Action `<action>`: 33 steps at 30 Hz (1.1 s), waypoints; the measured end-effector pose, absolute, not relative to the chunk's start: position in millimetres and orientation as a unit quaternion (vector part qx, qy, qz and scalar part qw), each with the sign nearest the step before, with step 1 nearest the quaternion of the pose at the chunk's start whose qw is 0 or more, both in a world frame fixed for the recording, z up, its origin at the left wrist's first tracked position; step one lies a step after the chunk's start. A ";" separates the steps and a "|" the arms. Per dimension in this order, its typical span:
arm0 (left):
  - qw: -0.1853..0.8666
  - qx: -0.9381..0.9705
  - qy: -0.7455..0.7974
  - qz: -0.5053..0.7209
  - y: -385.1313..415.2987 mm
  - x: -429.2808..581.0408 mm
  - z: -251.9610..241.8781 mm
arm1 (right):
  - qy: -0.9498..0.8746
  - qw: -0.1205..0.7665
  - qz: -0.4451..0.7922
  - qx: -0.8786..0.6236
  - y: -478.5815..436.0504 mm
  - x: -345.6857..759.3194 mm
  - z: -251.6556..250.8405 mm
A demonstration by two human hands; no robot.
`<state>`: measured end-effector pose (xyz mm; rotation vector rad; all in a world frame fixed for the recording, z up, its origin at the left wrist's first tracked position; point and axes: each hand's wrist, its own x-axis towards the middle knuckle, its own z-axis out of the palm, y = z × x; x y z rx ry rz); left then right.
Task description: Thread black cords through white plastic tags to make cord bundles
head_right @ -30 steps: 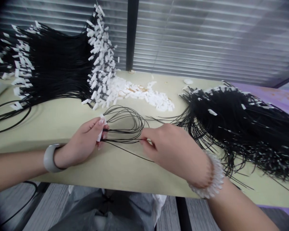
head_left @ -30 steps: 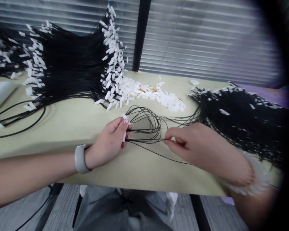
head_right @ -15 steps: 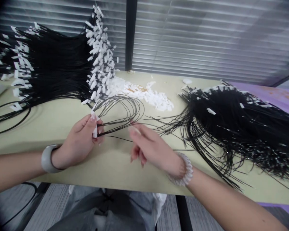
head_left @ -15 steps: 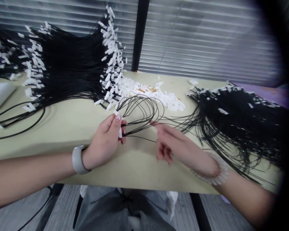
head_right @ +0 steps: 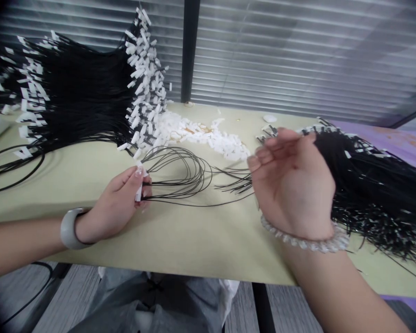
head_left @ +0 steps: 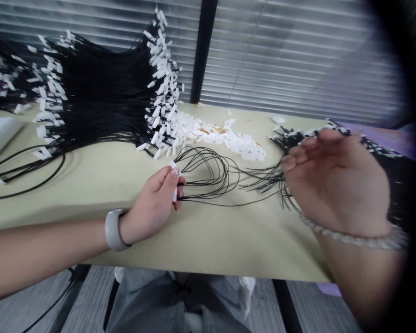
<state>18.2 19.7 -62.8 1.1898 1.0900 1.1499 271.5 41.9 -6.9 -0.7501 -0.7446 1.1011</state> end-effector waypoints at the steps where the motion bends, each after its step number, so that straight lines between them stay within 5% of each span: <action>1: 0.547 0.506 0.463 0.480 19.4 18.2 -62.9 | -0.327 0.738 0.490 -0.329 42.7 273.1 -4.7; 8: 0.580 0.539 0.465 0.396 15.5 18.8 -57.4 | -0.489 0.630 0.450 -0.401 31.6 255.7 -11.7; 16: 0.614 0.564 0.441 0.332 13.2 17.0 -57.2 | -0.829 0.361 0.138 -0.404 7.2 230.3 -25.1; 33: 0.600 0.602 0.432 0.302 11.6 16.5 -57.3 | -0.872 0.294 -0.012 -0.391 0.2 224.8 -36.7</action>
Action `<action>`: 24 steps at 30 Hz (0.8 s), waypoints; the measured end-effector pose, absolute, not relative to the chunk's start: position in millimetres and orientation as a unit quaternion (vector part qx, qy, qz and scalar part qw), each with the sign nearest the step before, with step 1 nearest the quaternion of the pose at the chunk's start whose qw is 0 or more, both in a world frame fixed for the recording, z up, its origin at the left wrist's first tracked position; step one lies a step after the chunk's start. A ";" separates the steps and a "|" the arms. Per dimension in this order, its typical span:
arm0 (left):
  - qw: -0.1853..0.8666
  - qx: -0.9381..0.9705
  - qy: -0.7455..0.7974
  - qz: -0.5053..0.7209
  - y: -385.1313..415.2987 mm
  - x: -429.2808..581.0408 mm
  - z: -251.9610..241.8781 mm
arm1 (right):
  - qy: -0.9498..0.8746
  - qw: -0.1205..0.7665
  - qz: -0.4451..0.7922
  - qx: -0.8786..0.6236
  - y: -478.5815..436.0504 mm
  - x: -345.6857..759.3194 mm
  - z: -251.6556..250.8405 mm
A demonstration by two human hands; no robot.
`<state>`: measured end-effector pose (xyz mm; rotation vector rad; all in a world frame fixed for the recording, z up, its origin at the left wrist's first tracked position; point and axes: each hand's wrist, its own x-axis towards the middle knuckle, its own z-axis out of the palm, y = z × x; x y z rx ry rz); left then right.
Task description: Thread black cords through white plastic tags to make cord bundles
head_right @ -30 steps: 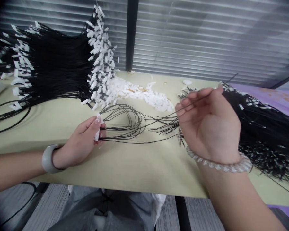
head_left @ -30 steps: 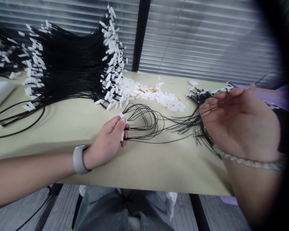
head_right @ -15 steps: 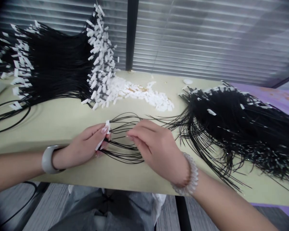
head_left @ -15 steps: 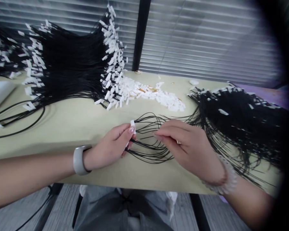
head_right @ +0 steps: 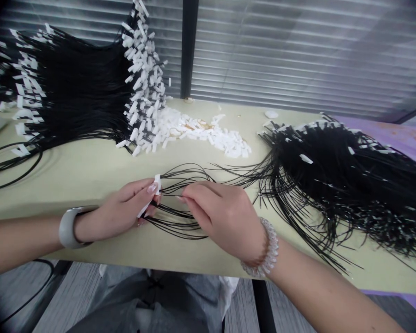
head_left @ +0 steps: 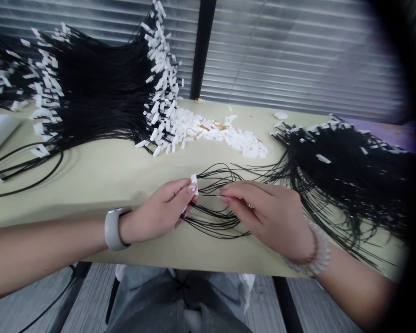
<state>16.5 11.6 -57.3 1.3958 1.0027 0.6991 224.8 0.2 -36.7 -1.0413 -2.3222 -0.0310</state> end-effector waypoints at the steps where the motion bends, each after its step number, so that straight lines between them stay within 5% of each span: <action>1: 0.598 0.604 0.433 0.301 11.6 16.5 -56.9 | -0.871 0.294 -0.016 -0.395 0.0 224.9 -36.7; 24: 0.599 0.602 0.439 0.294 12.3 15.1 -59.0 | -0.897 0.279 -0.142 -0.312 4.4 231.7 -36.9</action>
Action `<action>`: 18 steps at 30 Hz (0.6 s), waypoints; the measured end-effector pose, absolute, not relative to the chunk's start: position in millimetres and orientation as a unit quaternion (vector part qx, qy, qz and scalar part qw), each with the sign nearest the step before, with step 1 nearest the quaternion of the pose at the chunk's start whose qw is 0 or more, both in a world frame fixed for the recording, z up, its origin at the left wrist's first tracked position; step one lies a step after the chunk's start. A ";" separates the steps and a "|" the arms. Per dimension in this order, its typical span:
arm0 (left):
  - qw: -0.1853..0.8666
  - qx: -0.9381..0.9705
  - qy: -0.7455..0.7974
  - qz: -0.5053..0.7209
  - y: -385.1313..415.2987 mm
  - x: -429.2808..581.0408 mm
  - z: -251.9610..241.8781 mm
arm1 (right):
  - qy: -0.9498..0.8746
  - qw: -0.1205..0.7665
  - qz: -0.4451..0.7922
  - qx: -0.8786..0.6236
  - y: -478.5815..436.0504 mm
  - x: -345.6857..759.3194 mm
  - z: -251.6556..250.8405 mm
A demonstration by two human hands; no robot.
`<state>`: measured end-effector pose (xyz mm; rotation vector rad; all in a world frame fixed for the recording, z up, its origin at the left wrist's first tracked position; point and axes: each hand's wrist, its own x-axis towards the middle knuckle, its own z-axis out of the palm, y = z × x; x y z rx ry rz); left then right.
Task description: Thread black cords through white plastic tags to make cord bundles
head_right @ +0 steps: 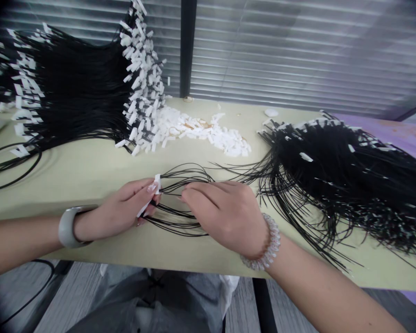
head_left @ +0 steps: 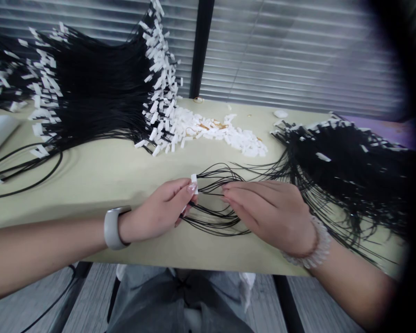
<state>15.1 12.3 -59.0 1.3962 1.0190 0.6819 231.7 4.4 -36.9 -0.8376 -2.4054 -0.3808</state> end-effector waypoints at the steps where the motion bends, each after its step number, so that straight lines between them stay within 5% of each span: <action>1: 0.596 0.606 0.439 0.291 12.4 15.0 -58.3 | -0.898 0.279 -0.149 -0.307 4.5 231.5 -36.7; 18: 0.553 0.667 0.426 0.260 10.8 16.4 -54.4 | -0.913 0.250 -0.202 -0.250 10.0 223.4 -46.7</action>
